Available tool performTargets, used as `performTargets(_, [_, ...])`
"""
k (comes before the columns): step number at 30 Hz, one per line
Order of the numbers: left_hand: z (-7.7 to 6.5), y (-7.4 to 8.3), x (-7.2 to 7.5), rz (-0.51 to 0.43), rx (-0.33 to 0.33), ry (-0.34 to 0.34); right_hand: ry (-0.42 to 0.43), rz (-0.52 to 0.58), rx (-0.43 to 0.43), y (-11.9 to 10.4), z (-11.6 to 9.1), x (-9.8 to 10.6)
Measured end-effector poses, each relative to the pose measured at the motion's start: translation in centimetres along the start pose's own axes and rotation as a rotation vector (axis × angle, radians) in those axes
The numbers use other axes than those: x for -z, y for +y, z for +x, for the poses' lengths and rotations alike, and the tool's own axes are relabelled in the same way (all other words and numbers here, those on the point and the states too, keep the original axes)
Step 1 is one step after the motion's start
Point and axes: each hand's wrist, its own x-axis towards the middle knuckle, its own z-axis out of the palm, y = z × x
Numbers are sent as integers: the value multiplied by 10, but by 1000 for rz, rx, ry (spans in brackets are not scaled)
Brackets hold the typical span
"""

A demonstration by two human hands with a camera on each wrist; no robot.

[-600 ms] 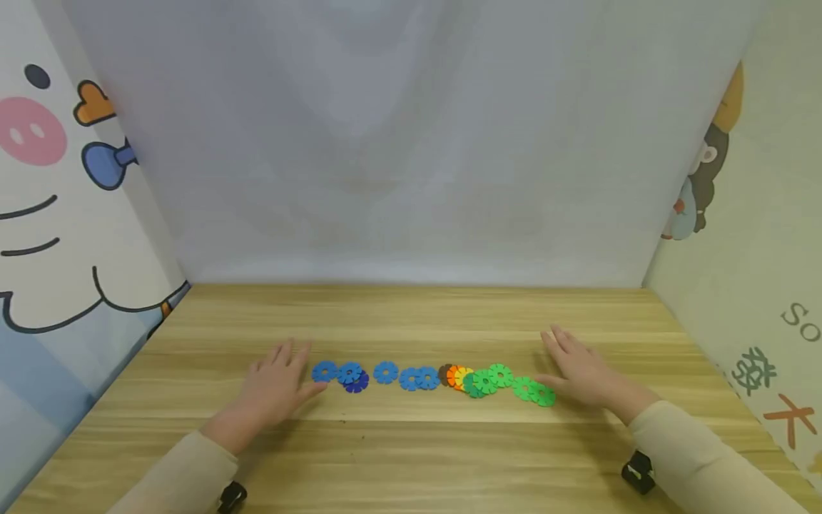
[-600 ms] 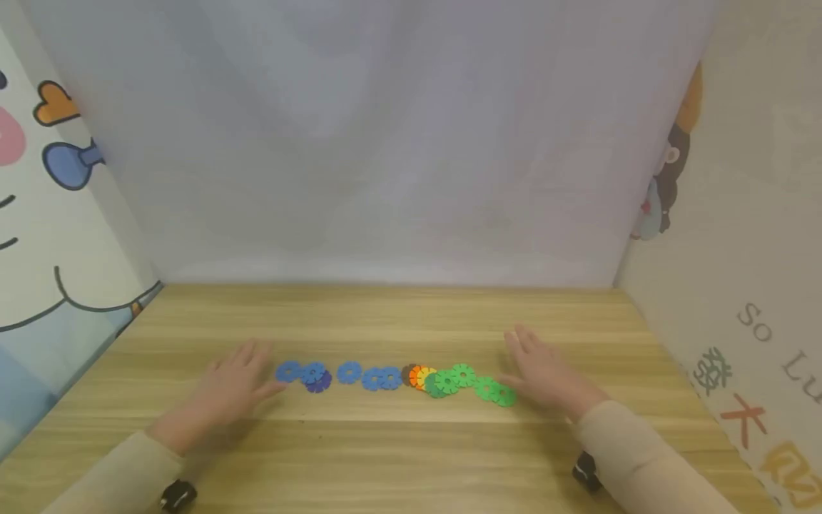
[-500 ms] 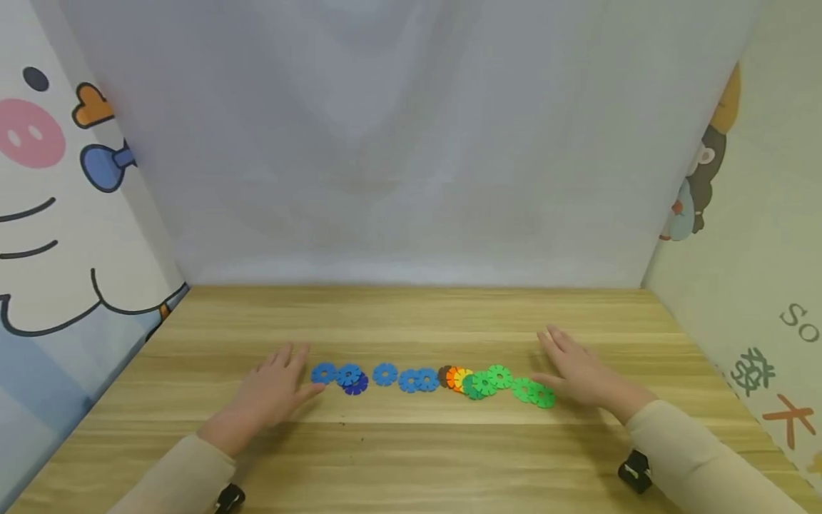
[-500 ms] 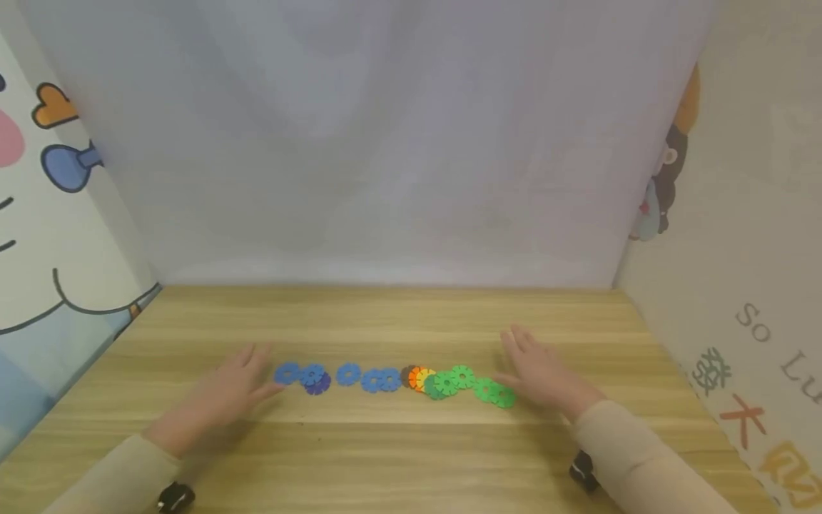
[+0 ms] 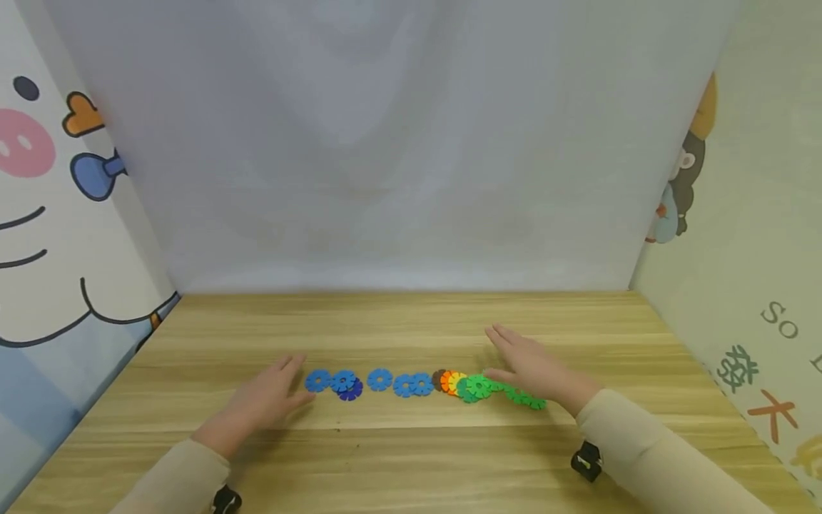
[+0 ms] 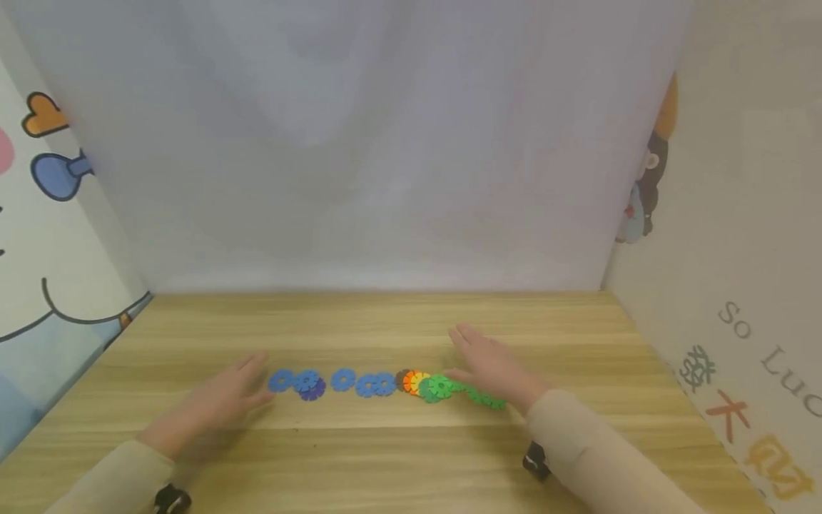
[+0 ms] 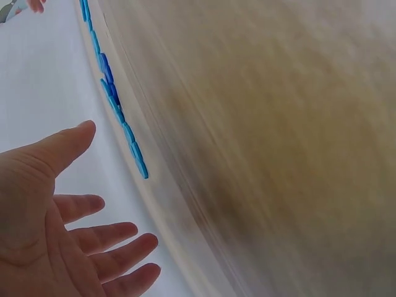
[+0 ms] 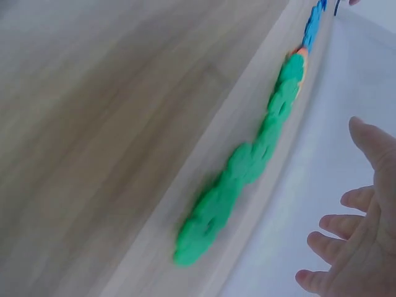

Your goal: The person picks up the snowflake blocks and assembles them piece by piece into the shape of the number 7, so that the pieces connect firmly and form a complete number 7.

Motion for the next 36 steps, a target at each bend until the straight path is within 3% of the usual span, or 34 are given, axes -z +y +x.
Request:
performTargets(15, [3,-1,-2,-56,20,-58,-69,4,94,-47,36,-12])
performTargets(36, [20,-7,-7,12,-8,-71,-162,76,135,-76,68,-26])
